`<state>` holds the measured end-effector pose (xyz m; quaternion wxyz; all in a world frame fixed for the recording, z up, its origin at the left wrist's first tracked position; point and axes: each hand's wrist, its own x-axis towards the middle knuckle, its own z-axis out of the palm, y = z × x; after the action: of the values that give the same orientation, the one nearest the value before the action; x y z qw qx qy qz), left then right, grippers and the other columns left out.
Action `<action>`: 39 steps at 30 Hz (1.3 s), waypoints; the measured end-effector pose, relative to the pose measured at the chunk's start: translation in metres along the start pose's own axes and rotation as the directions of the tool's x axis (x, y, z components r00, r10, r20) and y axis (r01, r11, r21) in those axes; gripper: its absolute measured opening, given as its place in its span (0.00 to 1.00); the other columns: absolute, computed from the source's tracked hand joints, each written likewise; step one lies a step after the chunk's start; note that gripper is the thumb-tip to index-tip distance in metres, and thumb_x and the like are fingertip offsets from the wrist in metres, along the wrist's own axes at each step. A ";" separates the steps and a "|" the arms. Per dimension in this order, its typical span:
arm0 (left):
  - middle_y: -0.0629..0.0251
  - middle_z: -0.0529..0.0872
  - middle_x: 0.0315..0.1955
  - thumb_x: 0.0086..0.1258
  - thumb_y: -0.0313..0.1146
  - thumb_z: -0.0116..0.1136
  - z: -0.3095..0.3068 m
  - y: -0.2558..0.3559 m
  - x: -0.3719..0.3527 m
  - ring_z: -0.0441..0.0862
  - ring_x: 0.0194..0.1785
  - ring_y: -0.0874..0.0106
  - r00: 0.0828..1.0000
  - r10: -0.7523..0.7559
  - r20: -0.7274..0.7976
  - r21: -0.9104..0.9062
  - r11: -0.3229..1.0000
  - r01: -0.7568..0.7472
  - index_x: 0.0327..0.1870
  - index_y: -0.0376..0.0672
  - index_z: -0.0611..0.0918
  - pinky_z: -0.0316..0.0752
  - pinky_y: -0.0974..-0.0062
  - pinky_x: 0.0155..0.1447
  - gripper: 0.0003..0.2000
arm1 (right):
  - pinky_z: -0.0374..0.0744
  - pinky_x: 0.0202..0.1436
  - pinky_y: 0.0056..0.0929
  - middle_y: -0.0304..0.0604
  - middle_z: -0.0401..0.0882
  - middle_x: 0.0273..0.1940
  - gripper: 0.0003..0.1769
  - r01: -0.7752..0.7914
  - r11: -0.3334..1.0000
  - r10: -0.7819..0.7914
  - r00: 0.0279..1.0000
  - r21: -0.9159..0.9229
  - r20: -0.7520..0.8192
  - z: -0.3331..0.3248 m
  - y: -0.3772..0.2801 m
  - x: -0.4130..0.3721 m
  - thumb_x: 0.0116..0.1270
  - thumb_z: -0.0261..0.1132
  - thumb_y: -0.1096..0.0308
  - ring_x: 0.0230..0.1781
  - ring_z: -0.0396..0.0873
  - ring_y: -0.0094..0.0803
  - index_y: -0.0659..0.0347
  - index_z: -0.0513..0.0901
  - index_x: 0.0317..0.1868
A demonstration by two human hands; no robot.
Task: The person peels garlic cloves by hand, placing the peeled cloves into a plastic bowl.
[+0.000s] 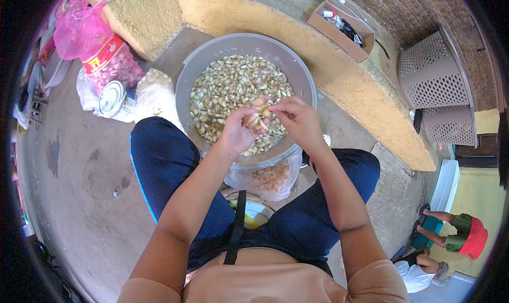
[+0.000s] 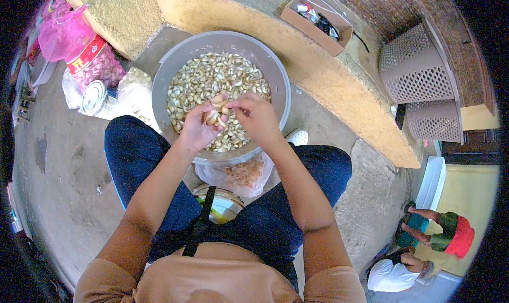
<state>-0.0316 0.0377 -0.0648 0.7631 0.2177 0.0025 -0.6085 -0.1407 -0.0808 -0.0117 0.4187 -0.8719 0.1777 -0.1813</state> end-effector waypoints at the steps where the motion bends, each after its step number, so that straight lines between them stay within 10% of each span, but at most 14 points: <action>1: 0.60 0.77 0.38 0.58 0.32 0.43 0.001 -0.001 0.000 0.75 0.31 0.74 1.000 0.004 -0.010 0.016 1.000 -0.004 0.55 0.38 0.68 0.72 0.79 0.31 0.22 | 0.75 0.29 0.25 0.43 0.76 0.31 0.07 -0.016 1.000 0.016 1.000 0.017 -0.010 0.001 0.001 0.000 0.53 0.62 0.73 0.30 0.77 0.31 0.62 0.81 0.34; 12: 0.60 0.77 0.35 0.57 0.34 0.44 -0.001 -0.007 0.000 0.71 0.24 0.77 0.993 -0.114 0.014 0.114 0.987 0.112 0.49 0.39 0.70 0.68 0.85 0.24 0.18 | 0.73 0.32 0.18 0.41 0.73 0.35 0.10 -0.251 0.906 0.229 0.968 0.340 0.103 0.000 0.008 0.003 0.55 0.62 0.75 0.30 0.76 0.25 0.67 0.78 0.40; 24: 0.58 0.76 0.34 0.58 0.34 0.42 0.008 -0.005 -0.003 0.71 0.24 0.77 0.993 -0.114 0.040 -0.019 0.993 0.115 0.50 0.42 0.69 0.68 0.86 0.24 0.18 | 0.74 0.34 0.18 0.41 0.75 0.33 0.06 -0.056 0.998 0.054 0.988 -0.010 -0.142 0.001 0.001 0.005 0.55 0.60 0.77 0.31 0.76 0.25 0.66 0.78 0.35; 27: 0.61 0.76 0.34 0.58 0.34 0.43 0.009 -0.003 -0.003 0.71 0.25 0.77 0.995 -0.101 0.026 -0.002 0.995 0.101 0.50 0.43 0.69 0.68 0.85 0.24 0.17 | 0.75 0.30 0.24 0.44 0.76 0.30 0.05 -0.053 0.959 0.096 0.985 0.277 -0.144 0.002 -0.008 0.004 0.53 0.61 0.76 0.28 0.78 0.31 0.64 0.79 0.32; 39: 0.61 0.78 0.34 0.59 0.34 0.45 -0.001 -0.006 0.000 0.74 0.26 0.76 0.996 -0.086 0.009 -0.020 0.996 0.086 0.45 0.42 0.71 0.71 0.81 0.26 0.14 | 0.71 0.30 0.18 0.40 0.74 0.33 0.07 -0.051 0.997 0.052 0.998 0.063 -0.019 -0.005 -0.012 0.003 0.56 0.57 0.79 0.28 0.74 0.23 0.64 0.79 0.35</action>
<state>-0.0368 0.0367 -0.0678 0.7385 0.2072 0.0149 -0.6415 -0.1387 -0.0779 0.0013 0.4485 -0.8515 0.1988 -0.1850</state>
